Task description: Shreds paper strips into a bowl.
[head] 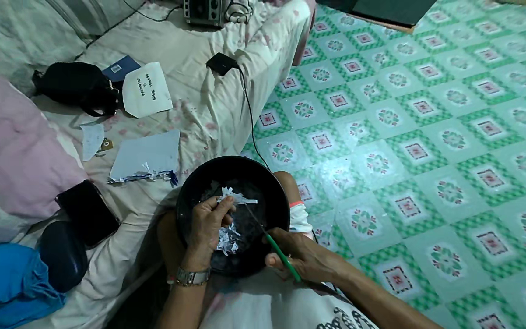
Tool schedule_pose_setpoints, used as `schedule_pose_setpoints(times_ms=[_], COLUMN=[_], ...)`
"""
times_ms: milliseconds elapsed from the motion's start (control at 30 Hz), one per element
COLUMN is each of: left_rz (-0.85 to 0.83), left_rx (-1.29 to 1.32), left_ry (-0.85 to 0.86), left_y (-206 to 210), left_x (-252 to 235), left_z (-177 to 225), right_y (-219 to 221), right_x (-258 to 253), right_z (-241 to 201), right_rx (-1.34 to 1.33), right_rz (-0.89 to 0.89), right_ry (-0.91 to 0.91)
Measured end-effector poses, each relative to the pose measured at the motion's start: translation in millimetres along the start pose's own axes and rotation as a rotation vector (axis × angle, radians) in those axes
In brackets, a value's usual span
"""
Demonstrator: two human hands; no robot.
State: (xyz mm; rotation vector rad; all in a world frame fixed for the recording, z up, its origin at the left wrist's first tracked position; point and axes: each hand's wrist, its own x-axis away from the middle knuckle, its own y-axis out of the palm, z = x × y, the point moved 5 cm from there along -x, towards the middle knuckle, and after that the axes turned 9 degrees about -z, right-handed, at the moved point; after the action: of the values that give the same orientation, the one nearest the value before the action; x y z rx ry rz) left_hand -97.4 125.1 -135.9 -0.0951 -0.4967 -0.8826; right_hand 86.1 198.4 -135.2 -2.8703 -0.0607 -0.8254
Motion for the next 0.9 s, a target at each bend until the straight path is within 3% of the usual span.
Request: schedule_pose_setpoints(times_ms=[133,300,400,600,900], left_rz=[-0.048,-0.05,-0.069,-0.141,-0.255], left_rx=[0.084,0.135,0.15,0.098,-0.083], left_ry=[-0.008,-0.015,-0.044,-0.088,-0.089], left_y=[4,3,4,0,13], left_x=[8,12,14,15,19], left_z=[-5,-7,-8,-2,-1], right_y=[-2,-1,-1,-7,-7], right_x=[-12,-15,-14,6,-1], right_z=[-6,-12,-11,-10,-15], right_rx=[0.069,-0.035,-0.001,0.325,0.369], right_rz=[0.1,0.207,0.177,0.052,0.019], right_ry=[-0.044,-0.099,-0.08,0.154,0.157])
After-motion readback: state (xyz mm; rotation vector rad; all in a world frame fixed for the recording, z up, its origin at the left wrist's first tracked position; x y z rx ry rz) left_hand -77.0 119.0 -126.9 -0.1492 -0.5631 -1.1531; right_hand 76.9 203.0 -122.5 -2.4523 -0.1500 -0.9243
